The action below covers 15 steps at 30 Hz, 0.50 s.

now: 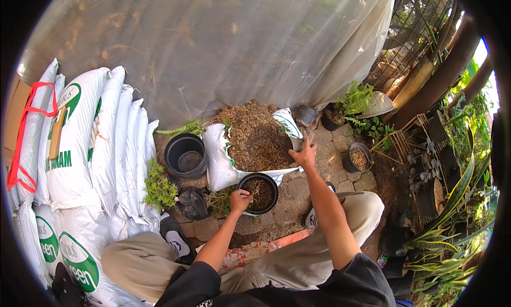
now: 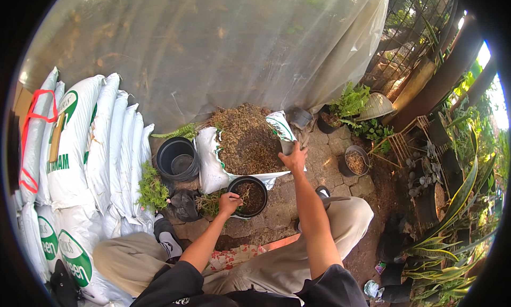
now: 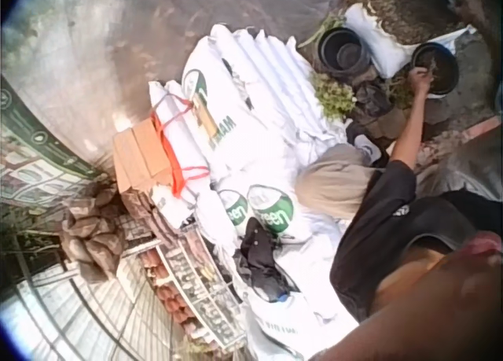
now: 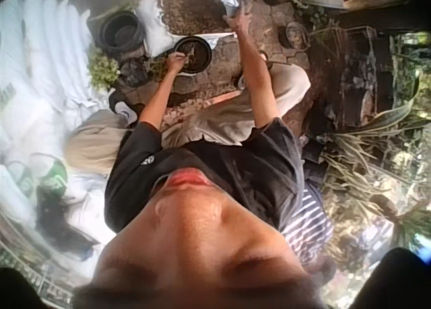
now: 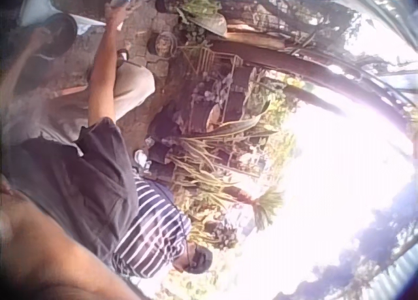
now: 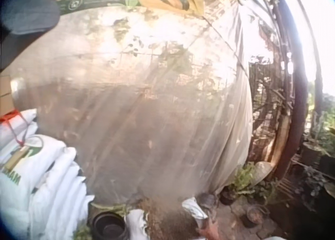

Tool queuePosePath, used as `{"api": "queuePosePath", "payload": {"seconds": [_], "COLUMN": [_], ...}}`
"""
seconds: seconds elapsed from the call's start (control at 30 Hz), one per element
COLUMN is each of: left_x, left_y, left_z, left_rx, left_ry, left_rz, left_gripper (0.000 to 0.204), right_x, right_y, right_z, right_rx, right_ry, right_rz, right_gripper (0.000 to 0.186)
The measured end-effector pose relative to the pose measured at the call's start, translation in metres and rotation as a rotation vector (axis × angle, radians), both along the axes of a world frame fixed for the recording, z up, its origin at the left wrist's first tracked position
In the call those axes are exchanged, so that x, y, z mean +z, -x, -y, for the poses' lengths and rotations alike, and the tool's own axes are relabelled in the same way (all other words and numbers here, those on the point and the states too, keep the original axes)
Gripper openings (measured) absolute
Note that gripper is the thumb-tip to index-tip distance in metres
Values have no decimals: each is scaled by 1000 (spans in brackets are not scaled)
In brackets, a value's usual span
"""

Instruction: The person scoops soil from a large white bag into a small black pot using a small plastic container, places a small green plant inside the pot, and then adds more soil by hand to secure the plant.

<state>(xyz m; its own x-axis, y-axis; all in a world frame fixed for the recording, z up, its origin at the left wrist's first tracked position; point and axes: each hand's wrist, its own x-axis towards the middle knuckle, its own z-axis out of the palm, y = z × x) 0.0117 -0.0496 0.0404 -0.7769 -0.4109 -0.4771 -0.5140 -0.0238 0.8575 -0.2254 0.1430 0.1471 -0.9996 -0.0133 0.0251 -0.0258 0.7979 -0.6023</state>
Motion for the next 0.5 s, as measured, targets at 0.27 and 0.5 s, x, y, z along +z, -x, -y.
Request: {"api": "queuePosePath", "payload": {"seconds": [0.27,0.5], "left_x": [3,-9], "left_y": [-8,-13], "left_z": [-4,-6], "left_rx": [47,32], "left_ry": [-46,-7], "left_rz": [13,-76], "left_gripper": [20,19], "right_x": [-47,-35], "right_y": [-26,-33], "right_z": [48,115], "right_rx": [-73,-132], "right_ry": [50,73], "right_rz": [-19,98], "right_gripper": [91,89]}}
